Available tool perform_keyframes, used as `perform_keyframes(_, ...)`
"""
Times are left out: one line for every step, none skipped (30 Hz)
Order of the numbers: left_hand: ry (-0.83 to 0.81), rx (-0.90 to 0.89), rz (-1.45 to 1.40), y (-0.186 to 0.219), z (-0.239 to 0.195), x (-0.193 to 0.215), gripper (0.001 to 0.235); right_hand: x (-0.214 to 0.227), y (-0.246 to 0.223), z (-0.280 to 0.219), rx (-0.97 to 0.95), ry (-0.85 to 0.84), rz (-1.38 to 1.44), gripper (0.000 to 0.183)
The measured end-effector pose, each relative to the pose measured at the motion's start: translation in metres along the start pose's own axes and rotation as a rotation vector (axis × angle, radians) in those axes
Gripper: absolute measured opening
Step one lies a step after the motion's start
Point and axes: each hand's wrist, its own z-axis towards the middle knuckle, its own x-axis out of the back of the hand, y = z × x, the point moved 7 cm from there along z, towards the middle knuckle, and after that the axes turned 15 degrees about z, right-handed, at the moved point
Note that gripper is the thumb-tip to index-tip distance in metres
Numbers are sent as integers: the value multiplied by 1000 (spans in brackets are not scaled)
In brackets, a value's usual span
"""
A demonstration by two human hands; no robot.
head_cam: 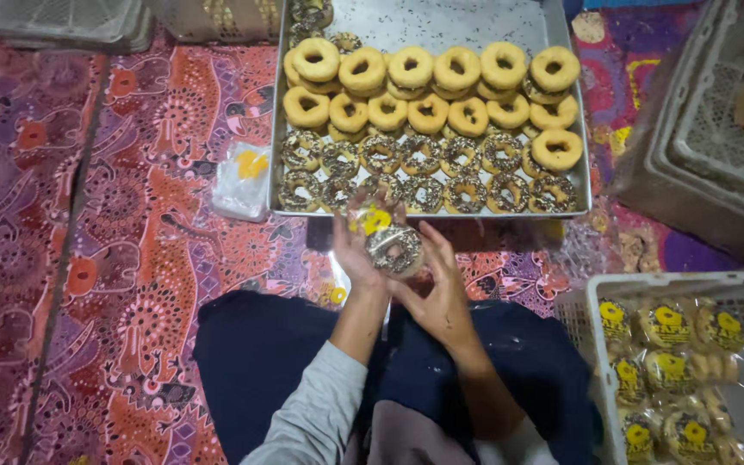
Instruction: The person sits on a patterned floor mat and repeatedly picks donuts from a metal tray, places them into small plastic bags, and sets the filled bags into a white crate. The task involves handling donuts and plastic bags by hand.
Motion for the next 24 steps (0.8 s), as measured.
perform_keyframes(4,-10,3,2,-6,0,57,0,-3,-5,6,-13,-4,71)
perform_keyframes(7,-11,6,3,-12,0,65,0,-6,-9,9,-18,-11,72)
perform_keyframes(18,83,58,-9,-21,0,62,2,-10,-11,59,16,-38,68)
perform_keyframes(28,177,111,-24,-36,-3,61,2,-13,-10,111,49,-64,64)
perform_keyframes(38,270,165,-34,-51,-4,62,4,-16,-11,163,82,-90,60)
perform_keyframes(-32,147,415,-25,-65,-9,62,4,-15,-9,171,97,-90,56)
perform_keyframes(-101,19,664,-17,-83,-17,63,3,-13,-6,179,111,-90,53)
perform_keyframes(-172,-115,911,-9,-98,-26,65,3,-11,-3,189,126,-87,49)
perform_keyframes(-122,-386,1233,12,-110,-32,77,1,-4,-1,159,126,-39,52)
perform_keyframes(-53,-661,1548,33,-130,-37,89,-3,3,-3,119,121,11,54)
perform_keyframes(25,-944,1854,49,-146,-44,102,-7,10,-6,78,115,60,56)
perform_keyframes(-21,-854,1955,52,-145,-40,75,-13,12,-12,105,86,58,54)
perform_keyframes(-67,-758,2052,54,-140,-35,48,-19,13,-18,133,57,56,54)
perform_keyframes(-115,-662,2143,56,-137,-31,26,-26,14,-22,165,29,54,54)
perform_keyframes(-190,-690,2110,62,-143,-33,25,-33,16,-27,154,7,65,52)
perform_keyframes(-270,-720,2072,67,-149,-36,24,-39,18,-30,146,-11,74,51)
perform_keyframes(-349,-749,2033,74,-155,-39,23,-46,19,-33,138,-30,83,49)
perform_keyframes(-392,-861,2051,82,-163,-41,36,-53,26,-33,34,-70,250,52)
perform_keyframes(-437,-974,2065,94,-172,-42,52,-60,32,-32,-72,-109,415,54)
perform_keyframes(-487,-1084,2078,107,-182,-40,68,-70,37,-35,-183,-143,579,57)
perform_keyframes(-510,-1072,2085,116,-183,-34,62,-80,34,-38,-211,-236,581,56)
perform_keyframes(-524,-1055,2096,124,-186,-26,56,-91,30,-45,-244,-337,583,55)
perform_keyframes(-538,-1037,2106,131,-191,-17,50,-102,26,-53,-277,-437,585,54)
perform_keyframes(-421,-985,2070,144,-196,-6,39,-109,23,-63,-292,-477,466,44)
